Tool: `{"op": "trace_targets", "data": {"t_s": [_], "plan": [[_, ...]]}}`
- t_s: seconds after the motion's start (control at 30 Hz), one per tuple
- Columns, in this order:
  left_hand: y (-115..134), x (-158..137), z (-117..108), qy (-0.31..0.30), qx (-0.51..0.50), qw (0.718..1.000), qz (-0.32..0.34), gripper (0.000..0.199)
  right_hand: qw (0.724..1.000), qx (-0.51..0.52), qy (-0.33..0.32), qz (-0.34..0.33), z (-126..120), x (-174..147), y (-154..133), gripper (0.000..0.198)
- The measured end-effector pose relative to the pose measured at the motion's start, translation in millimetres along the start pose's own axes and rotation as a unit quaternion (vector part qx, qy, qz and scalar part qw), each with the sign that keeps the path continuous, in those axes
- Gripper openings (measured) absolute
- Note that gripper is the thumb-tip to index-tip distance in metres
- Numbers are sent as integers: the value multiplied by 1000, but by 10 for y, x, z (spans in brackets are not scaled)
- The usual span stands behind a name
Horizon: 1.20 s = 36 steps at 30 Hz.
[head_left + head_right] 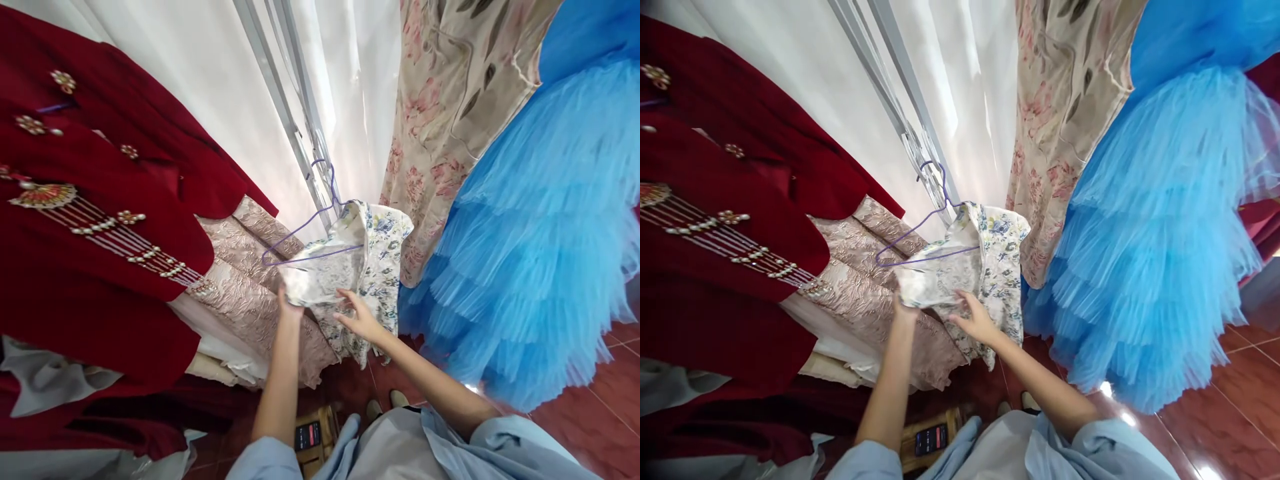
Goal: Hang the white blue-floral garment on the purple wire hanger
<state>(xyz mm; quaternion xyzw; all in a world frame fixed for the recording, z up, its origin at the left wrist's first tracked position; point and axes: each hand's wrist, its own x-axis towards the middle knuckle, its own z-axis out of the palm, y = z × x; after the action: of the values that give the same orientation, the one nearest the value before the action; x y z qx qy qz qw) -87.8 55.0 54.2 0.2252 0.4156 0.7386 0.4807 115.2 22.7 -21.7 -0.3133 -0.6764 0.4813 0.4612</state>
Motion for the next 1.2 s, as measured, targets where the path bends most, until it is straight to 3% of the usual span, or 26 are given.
{"op": "trace_targets", "data": {"t_s": [0.1,0.17,0.27,0.33,0.43,0.5,0.57,0.7,0.8,0.87,1.0,1.13,1.2], "plan": [[-531,-331,54,53,78,994,62,39,993,-73,-43,-84,63,212,-220,79],[-664,-494,72,20,182,975,127,47,988,-123,-65,-63,37,310,-286,56],[-625,-651,94,-80,334,922,180,50,979,-175,-98,36,-151,319,-333,11],[-568,-743,119,-171,354,908,145,50,972,-174,-146,59,-375,254,-410,17],[-580,-913,171,-299,304,904,-9,60,965,-147,-216,31,-807,150,-673,23],[-624,-1019,198,-358,309,875,-101,62,962,-160,-220,15,-1136,122,-911,20],[-634,-1075,202,-380,336,853,-123,53,965,-181,-188,12,-1487,142,-1132,18],[-459,-1059,139,-314,379,869,-53,39,985,-169,-21,-32,-2139,402,-1347,22],[-242,-1084,90,-291,390,872,-51,36,986,-126,84,-75,-2358,828,-1257,25],[-98,-1130,49,-296,393,869,-52,32,993,-66,73,-61,-2307,1143,-1111,29],[254,-1085,-161,-297,457,838,-9,19,998,49,-10,39,-2003,1522,-811,36],[845,-689,-460,-200,496,842,73,5,989,109,-56,86,-1971,1549,-726,41],[1206,-386,-496,-138,521,834,118,9,988,106,-75,85,-2055,1545,-768,42]]}}
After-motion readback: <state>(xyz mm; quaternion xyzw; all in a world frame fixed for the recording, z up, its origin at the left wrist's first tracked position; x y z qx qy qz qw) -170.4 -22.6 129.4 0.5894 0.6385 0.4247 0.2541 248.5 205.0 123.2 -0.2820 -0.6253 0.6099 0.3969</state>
